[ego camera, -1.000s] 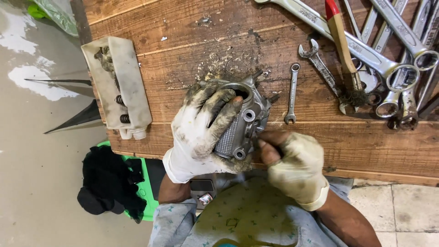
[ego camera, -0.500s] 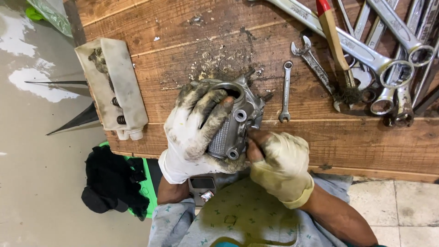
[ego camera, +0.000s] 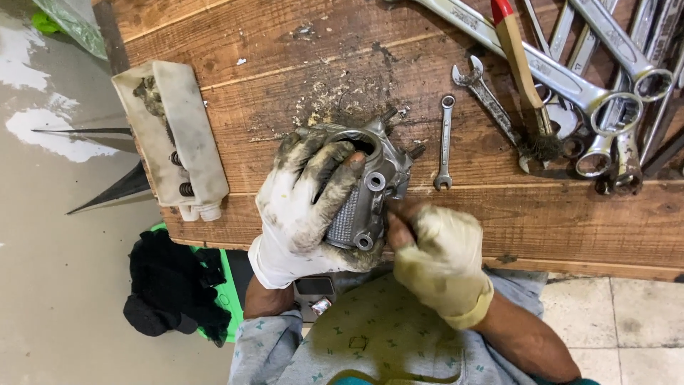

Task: The person holds a metallic mechanical component on a wooden workbench and uses a small brush to scrub its textured surface and crevices. The person rotates the part to access different sides while continuing to brush away grime.

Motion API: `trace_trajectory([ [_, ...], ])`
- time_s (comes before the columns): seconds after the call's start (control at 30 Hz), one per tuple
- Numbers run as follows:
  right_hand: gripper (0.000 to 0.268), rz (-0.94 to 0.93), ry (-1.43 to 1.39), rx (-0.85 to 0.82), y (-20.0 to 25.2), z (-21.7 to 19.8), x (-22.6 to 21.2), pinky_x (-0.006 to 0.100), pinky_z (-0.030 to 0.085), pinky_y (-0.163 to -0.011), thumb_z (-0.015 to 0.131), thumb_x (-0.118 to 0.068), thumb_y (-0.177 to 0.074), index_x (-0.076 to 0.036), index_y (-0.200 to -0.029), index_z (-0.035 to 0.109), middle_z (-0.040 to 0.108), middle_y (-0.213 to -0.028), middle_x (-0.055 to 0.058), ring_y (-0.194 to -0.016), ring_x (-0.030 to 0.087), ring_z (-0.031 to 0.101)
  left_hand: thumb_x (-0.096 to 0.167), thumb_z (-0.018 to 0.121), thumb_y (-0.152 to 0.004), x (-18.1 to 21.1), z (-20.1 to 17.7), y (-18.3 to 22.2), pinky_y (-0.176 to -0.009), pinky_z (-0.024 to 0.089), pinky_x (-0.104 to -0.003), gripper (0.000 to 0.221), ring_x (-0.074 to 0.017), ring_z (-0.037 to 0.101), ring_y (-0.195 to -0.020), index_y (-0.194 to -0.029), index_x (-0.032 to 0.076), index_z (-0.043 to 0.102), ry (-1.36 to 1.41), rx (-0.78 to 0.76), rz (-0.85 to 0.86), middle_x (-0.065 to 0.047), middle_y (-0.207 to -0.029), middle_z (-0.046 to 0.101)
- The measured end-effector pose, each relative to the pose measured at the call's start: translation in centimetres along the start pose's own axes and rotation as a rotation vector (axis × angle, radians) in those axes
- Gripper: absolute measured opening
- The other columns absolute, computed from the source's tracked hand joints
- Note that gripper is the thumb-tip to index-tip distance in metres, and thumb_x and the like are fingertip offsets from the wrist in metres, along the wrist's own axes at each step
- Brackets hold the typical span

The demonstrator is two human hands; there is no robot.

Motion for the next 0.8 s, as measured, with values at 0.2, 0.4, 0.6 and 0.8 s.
trace_trajectory([
  [0.2,0.022,0.126,-0.052,-0.054,0.4,0.3,-0.1,0.032,0.055,-0.056,0.055,-0.002,-0.088,-0.015,-0.098,0.069,0.07,-0.077,-0.006,-0.059,0.012,0.066,0.056,0.065,-0.089,0.0,-0.3,-0.2,-0.103,0.06,-0.061,0.07,-0.0498,0.069,-0.118,-0.135,0.003,0.062,0.036,0.03,0.014,-0.023,-0.128,0.066],
  [0.4,0.01,0.001,-0.039,0.03,0.4,0.5,0.0,0.028,0.047,-0.041,0.056,-0.004,-0.096,-0.009,-0.088,0.06,0.058,-0.065,-0.001,-0.044,0.01,0.048,0.061,0.064,-0.089,-0.1,-0.4,-0.5,-0.106,0.058,-0.063,0.076,-0.0516,0.067,-0.121,-0.135,0.001,0.059,0.055,0.013,0.026,-0.024,-0.13,0.065],
  [0.6,0.014,0.29,-0.118,-0.059,-0.8,0.5,1.2,0.036,0.057,-0.069,0.068,-0.019,-0.093,-0.014,-0.104,0.077,0.078,-0.085,0.003,-0.076,0.024,0.076,0.07,0.059,-0.09,0.0,-0.6,-0.5,-0.106,0.059,-0.063,0.085,-0.051,0.072,-0.115,-0.136,-0.002,0.058,0.097,0.084,0.041,-0.027,-0.123,0.068],
  [0.8,0.011,0.424,-0.464,0.047,-1.8,1.1,1.6,0.038,0.057,-0.061,0.079,-0.007,-0.085,-0.015,-0.092,0.082,0.069,-0.065,0.009,-0.065,0.03,0.074,0.063,0.06,-0.093,-0.2,-1.8,-0.8,-0.106,0.055,-0.048,0.069,-0.0414,0.069,-0.112,-0.12,0.001,0.075,0.209,0.142,-0.067,-0.017,-0.118,0.074],
])
Point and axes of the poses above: each hand's wrist, its own y-axis away from the middle knuckle, its own z-axis out of the palm, x = y × z, the point moved 5 cm from there along -y, towards the middle knuckle
